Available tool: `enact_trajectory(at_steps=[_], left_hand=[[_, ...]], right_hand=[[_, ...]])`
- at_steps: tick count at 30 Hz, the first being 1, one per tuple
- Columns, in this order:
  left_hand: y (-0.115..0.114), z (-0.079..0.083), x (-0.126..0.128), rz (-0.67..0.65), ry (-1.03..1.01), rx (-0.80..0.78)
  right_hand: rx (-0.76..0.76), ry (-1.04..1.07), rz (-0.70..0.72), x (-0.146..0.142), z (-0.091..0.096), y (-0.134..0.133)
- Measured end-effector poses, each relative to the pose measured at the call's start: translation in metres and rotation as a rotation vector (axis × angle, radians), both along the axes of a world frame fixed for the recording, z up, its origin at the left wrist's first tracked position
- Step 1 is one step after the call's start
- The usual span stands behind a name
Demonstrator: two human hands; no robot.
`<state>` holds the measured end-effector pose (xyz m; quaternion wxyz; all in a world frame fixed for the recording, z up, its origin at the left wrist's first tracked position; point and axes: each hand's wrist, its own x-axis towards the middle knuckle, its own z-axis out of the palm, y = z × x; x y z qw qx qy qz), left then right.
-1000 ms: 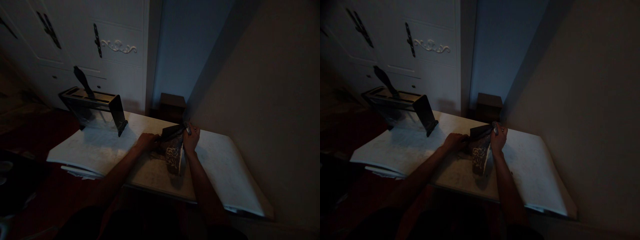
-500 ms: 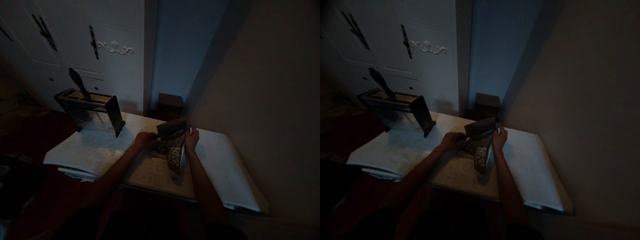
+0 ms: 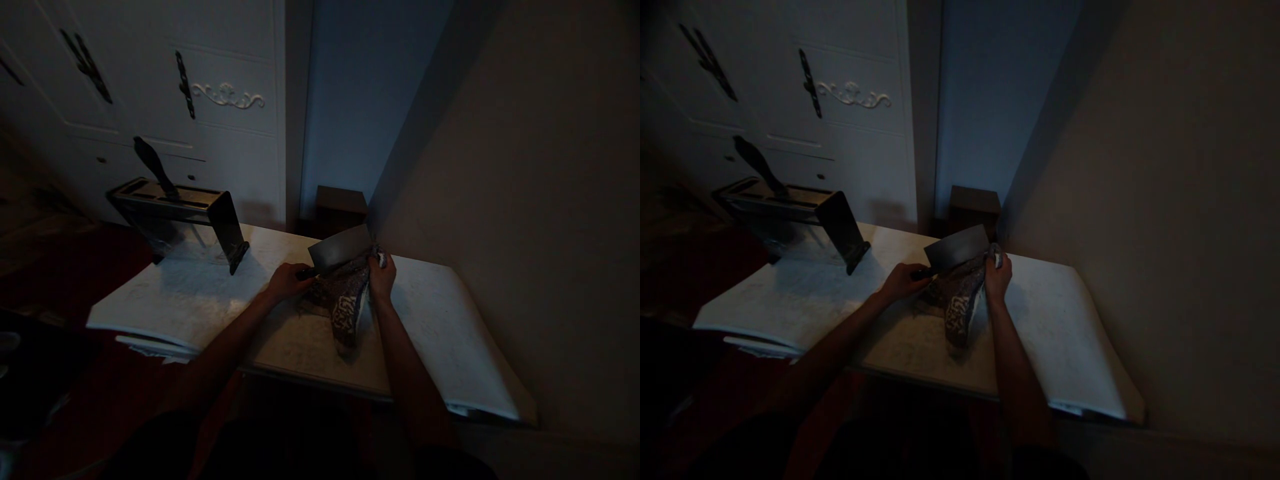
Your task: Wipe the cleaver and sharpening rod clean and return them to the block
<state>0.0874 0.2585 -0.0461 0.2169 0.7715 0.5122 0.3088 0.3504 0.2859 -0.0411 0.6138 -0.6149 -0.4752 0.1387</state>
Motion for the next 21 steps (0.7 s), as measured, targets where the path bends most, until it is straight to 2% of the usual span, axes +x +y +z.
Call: enact_trajectory(at_steps=[5,8,11,14,17,21], left_hand=[[0.001,0.007,-0.01,-0.106,0.042,-0.012],[0.002,0.009,-0.016,-0.167,0.097,-0.004],[0.002,0.01,-0.02,-0.231,0.141,0.002],[0.002,0.011,-0.021,-0.275,0.153,-0.002],[0.003,0.012,-0.022,-0.283,0.166,-0.003],[0.004,0.008,-0.021,-0.262,0.143,-0.008]], right_hand=[[0.082,0.218,-0.005,0.003,0.008,-0.001],[0.079,0.28,-0.008,0.007,0.008,-0.001],[0.061,0.232,-0.012,0.009,0.005,0.001],[0.108,0.107,0.038,0.009,0.003,0.0],[0.138,0.002,0.097,0.007,0.004,-0.002],[0.121,-0.006,0.118,0.007,0.004,-0.003]])
